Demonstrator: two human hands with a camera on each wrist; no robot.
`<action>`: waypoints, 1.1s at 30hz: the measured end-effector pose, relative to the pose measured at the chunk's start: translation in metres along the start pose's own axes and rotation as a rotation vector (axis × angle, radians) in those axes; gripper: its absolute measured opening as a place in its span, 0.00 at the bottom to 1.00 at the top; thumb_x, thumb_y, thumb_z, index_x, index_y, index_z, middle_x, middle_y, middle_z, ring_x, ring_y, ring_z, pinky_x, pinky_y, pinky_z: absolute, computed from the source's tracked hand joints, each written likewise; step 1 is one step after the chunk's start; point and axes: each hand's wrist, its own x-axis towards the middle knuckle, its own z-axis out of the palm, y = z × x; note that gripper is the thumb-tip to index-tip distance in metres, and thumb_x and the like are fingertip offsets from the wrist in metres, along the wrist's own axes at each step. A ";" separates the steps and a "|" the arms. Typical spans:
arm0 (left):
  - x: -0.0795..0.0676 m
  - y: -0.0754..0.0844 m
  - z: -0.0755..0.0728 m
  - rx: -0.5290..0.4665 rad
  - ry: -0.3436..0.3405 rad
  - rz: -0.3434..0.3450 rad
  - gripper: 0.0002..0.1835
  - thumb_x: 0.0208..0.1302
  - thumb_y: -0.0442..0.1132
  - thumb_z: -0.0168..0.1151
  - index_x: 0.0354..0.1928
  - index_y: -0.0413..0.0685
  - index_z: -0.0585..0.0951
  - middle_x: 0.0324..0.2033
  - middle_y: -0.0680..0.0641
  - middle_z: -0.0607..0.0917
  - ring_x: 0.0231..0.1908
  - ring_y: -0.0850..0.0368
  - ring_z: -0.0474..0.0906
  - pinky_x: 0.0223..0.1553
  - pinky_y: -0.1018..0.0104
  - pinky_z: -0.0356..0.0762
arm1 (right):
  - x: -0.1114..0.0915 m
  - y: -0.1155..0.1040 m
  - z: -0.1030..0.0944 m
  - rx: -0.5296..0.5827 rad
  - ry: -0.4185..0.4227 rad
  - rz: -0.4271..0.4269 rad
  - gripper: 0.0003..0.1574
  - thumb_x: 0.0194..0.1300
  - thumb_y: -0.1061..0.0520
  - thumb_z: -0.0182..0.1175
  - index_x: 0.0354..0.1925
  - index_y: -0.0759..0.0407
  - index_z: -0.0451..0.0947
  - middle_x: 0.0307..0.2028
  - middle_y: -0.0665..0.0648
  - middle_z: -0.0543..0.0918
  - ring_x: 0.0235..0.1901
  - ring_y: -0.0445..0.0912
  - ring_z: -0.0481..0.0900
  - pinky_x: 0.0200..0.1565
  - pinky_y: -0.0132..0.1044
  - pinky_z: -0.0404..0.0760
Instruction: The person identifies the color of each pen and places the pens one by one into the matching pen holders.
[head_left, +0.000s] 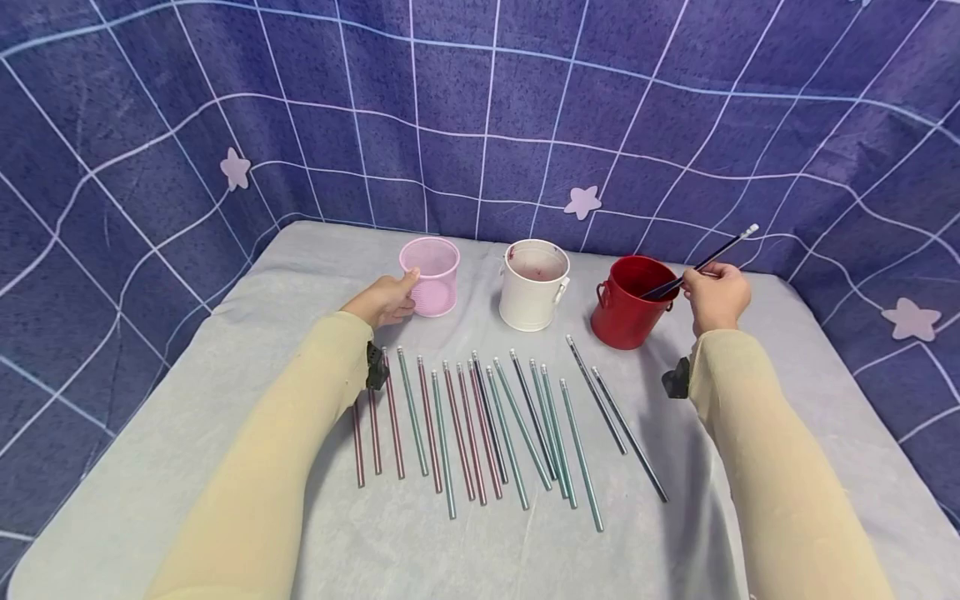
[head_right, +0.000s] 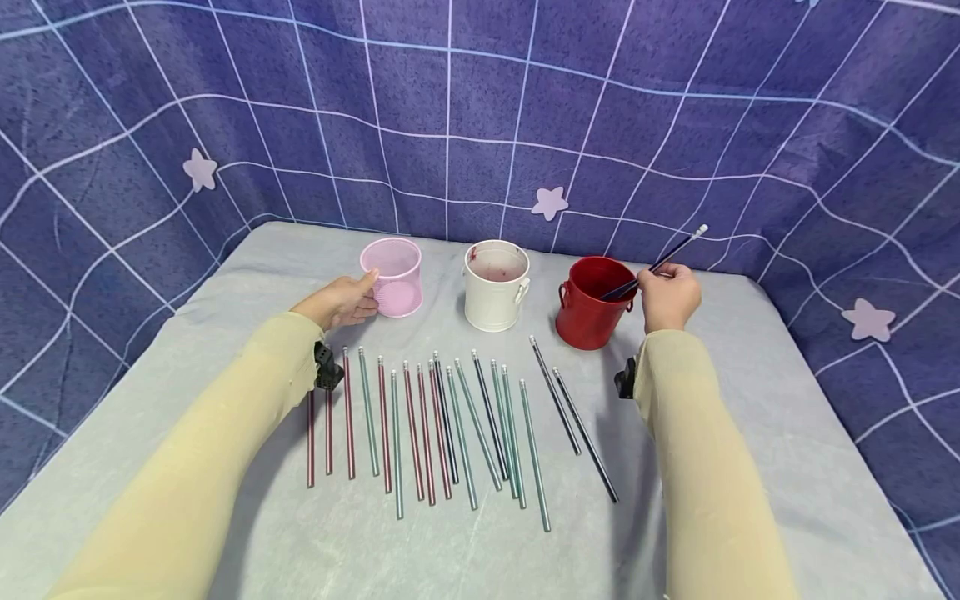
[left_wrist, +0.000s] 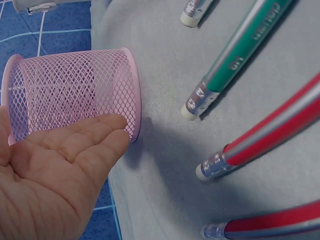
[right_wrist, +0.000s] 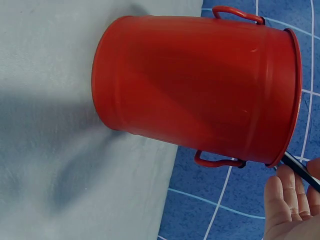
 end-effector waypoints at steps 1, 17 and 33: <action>0.000 0.000 0.000 0.001 0.001 0.001 0.40 0.76 0.56 0.29 0.70 0.24 0.44 0.68 0.26 0.54 0.69 0.38 0.54 0.69 0.50 0.52 | 0.000 0.001 0.000 -0.006 0.002 -0.001 0.07 0.54 0.70 0.51 0.29 0.59 0.66 0.12 0.39 0.75 0.12 0.31 0.73 0.17 0.18 0.74; 0.002 -0.001 0.001 0.007 0.012 0.007 0.40 0.76 0.57 0.30 0.69 0.24 0.46 0.67 0.26 0.55 0.68 0.38 0.55 0.69 0.51 0.53 | -0.005 0.008 -0.003 -0.001 -0.018 0.013 0.07 0.56 0.70 0.53 0.30 0.60 0.67 0.12 0.38 0.76 0.13 0.30 0.73 0.18 0.18 0.74; 0.002 -0.002 0.001 -0.002 0.022 0.009 0.40 0.75 0.57 0.30 0.70 0.24 0.46 0.67 0.26 0.55 0.68 0.38 0.56 0.69 0.51 0.54 | -0.004 0.016 -0.002 -0.117 0.003 0.001 0.02 0.55 0.65 0.55 0.30 0.64 0.73 0.13 0.39 0.73 0.13 0.29 0.72 0.20 0.18 0.75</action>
